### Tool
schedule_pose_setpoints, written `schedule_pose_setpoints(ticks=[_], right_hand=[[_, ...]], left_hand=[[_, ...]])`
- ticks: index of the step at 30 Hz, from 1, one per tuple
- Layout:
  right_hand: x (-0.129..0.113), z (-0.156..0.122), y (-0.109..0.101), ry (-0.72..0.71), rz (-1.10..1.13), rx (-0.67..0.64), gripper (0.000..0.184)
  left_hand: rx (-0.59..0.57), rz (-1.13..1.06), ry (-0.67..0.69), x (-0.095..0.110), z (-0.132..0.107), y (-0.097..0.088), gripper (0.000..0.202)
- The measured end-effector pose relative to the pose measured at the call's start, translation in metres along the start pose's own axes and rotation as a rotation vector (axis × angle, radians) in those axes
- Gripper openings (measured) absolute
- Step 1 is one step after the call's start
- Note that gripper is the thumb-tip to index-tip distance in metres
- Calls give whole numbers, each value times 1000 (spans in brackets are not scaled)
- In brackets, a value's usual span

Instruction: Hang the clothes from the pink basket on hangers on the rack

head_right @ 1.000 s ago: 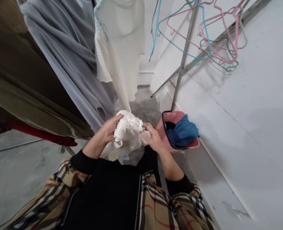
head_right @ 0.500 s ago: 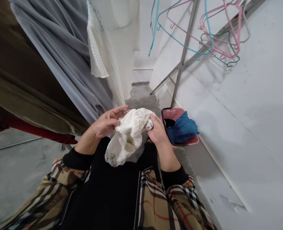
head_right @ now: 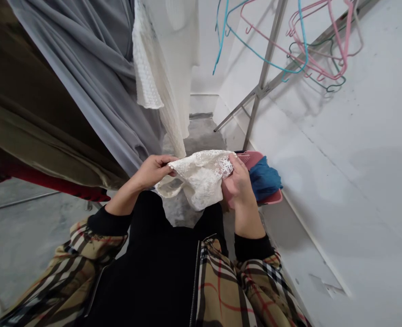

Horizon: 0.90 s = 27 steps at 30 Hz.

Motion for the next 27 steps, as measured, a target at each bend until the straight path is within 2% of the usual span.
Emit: schedule_pose_setpoints(ticks=[3, 6, 7, 9, 11, 13, 16, 19, 21, 23, 27], right_hand=[[5, 0, -6, -20, -190, 17, 40], [-6, -8, -2, -190, -430, 90, 52], [-10, -12, 8, -261, -487, 46, 58], [-12, -23, 40, -350, -541, -184, 64], [-7, -34, 68, -352, -554, -422, 52], [-4, -39, 78, -331, -558, -481, 34], [-5, -37, 74, -311, -525, -383, 27], [-10, -35, 67, -303, -461, -305, 28], [-16, -36, 61, -290, -407, -258, 29], [-21, -36, 53, -264, -372, -204, 31], [-30, -36, 31, -228, -334, -88, 27]], left_hand=[[40, -3, 4, -2, 3, 4, 29], [12, 21, 20, -2, 6, 16, 29], [2, 29, 25, -2, 7, 20, 29], [-20, 39, 43, -1, 7, 26, 27], [-37, 37, 59, 0, 7, 29, 23], [-58, 11, 56, -1, 5, 28, 18], [-45, 18, 60, -9, 0, 21, 19], [-5, 281, 72, -28, -4, 11, 19], [55, 510, 10, -48, -7, 1, 18], [155, 636, -87, -69, -9, -13, 18], [303, 624, -201, -94, -16, -37, 17]])
Point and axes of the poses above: each hand's wrist, its own z-axis towards the middle knuckle, its own y-axis out of the palm, x = y × z, the point moved 8 cm from there along z, towards the middle knuckle, and after that the axes turned 5 degrees about -z, right-handed, at the moved point
